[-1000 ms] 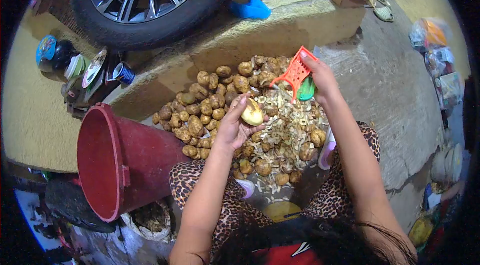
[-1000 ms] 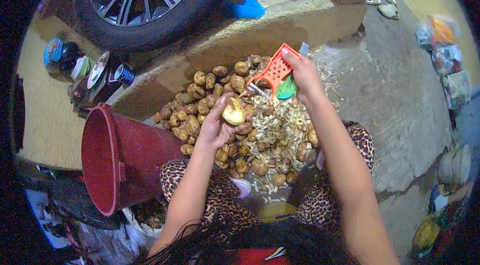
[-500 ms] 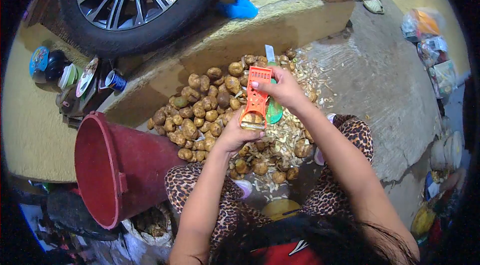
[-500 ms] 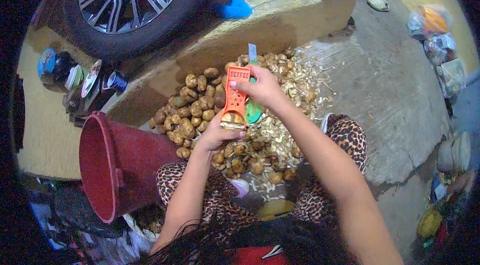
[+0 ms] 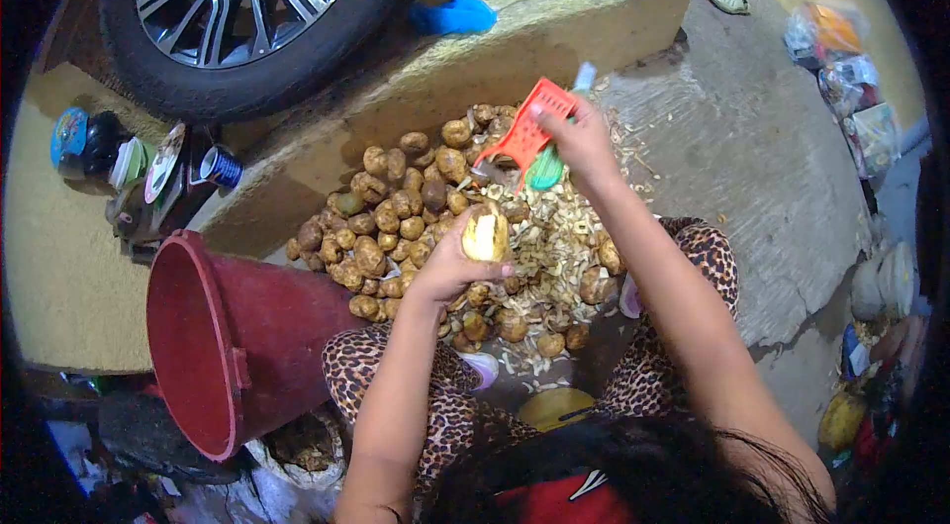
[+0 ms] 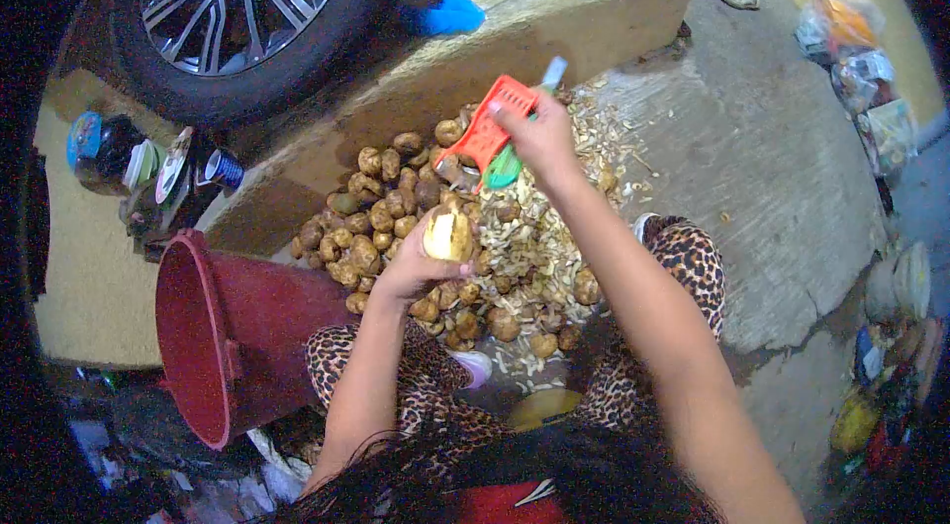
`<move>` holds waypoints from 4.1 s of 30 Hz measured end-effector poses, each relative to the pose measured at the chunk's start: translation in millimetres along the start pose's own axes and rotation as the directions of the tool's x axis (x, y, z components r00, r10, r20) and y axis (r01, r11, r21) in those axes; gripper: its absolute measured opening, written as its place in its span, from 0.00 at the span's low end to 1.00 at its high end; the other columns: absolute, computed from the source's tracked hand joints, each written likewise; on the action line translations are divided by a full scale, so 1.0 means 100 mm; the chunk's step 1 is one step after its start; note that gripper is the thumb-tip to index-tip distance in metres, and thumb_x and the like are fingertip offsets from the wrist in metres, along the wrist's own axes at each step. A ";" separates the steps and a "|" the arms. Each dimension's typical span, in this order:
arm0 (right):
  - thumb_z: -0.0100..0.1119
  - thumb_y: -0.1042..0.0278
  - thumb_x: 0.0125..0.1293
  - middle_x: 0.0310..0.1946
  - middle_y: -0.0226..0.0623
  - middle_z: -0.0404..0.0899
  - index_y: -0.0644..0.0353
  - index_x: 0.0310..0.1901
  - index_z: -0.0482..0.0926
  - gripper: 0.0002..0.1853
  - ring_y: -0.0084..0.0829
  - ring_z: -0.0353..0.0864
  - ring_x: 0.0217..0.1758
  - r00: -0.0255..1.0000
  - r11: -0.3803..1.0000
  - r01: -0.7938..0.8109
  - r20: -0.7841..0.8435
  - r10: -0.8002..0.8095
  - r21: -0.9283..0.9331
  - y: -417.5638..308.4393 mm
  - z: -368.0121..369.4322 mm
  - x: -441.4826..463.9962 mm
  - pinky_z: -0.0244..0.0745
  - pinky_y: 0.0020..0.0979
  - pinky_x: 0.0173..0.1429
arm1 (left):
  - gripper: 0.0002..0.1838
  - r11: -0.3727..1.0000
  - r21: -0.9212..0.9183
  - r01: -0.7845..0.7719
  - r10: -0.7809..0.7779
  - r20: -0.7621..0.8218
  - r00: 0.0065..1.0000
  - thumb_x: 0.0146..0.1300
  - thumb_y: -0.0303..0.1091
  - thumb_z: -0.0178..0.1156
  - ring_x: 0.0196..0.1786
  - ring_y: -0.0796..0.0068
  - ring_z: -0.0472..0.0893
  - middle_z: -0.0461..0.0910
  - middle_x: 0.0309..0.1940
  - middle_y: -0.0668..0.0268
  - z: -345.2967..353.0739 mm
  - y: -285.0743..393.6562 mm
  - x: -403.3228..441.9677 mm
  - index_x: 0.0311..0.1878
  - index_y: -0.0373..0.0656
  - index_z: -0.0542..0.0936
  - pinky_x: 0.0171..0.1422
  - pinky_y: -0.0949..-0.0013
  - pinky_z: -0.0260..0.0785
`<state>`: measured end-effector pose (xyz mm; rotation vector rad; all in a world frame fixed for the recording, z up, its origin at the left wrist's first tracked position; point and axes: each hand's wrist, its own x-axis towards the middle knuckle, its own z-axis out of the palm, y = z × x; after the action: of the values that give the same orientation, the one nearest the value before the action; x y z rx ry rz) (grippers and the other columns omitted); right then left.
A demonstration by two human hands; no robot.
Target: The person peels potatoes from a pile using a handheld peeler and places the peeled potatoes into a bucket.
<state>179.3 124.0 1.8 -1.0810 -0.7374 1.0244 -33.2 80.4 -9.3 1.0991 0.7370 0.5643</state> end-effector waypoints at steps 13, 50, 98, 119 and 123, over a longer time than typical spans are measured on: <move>0.63 0.65 0.55 0.29 0.31 0.78 0.63 0.36 0.74 0.13 0.20 0.77 0.32 0.982 0.881 0.172 0.005 -0.189 -0.441 -0.21 -0.03 -0.02 0.73 0.25 0.38 | 0.39 0.890 0.446 -0.099 0.039 0.141 0.989 0.34 0.22 0.67 0.46 0.79 0.71 0.72 0.43 0.72 -0.05 0.16 -0.03 0.56 0.42 0.65 0.48 0.75 0.67; 0.63 0.67 0.55 0.30 0.30 0.78 0.61 0.37 0.74 0.11 0.18 0.76 0.32 0.992 0.999 -0.044 0.115 0.041 0.023 0.03 0.21 -0.27 0.72 0.22 0.38 | 0.27 0.742 -0.670 0.017 -0.225 -0.226 0.948 0.65 0.56 0.38 0.33 0.67 0.78 0.77 0.39 0.61 0.05 0.06 0.12 0.49 0.42 0.72 0.28 0.71 0.73; 0.56 0.71 0.59 0.33 0.33 0.78 0.61 0.37 0.74 0.06 0.24 0.79 0.33 0.973 0.933 -0.231 0.072 0.220 0.276 -0.11 -0.01 0.00 0.75 0.26 0.39 | 0.26 0.769 -0.635 0.066 -0.254 -0.210 0.944 0.61 0.58 0.46 0.28 0.62 0.81 0.78 0.30 0.60 0.00 0.16 -0.01 0.41 0.41 0.72 0.25 0.67 0.77; 0.66 0.62 0.50 0.23 0.30 0.75 0.62 0.28 0.74 0.13 0.19 0.73 0.25 0.950 0.922 0.179 0.303 -0.071 -0.344 -0.01 0.19 -0.27 0.69 0.23 0.32 | 0.17 0.956 -0.295 0.004 -0.164 -0.521 0.838 0.62 0.51 0.46 0.14 0.82 0.73 0.77 0.21 0.72 0.08 0.09 0.06 0.40 0.48 0.75 0.09 0.80 0.56; 0.67 0.60 0.49 0.21 0.30 0.75 0.62 0.27 0.74 0.15 0.21 0.73 0.25 0.963 0.944 0.118 0.268 -0.033 -0.307 -0.07 0.18 -0.22 0.70 0.26 0.32 | 0.17 0.960 -0.278 -0.016 -0.124 -0.480 0.869 0.63 0.51 0.46 0.16 0.83 0.73 0.77 0.22 0.72 0.12 0.09 0.08 0.40 0.48 0.75 0.09 0.81 0.56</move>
<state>157.8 109.3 13.6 -1.1960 -1.1827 1.0118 -19.4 82.5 -0.1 0.6714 1.0942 0.8894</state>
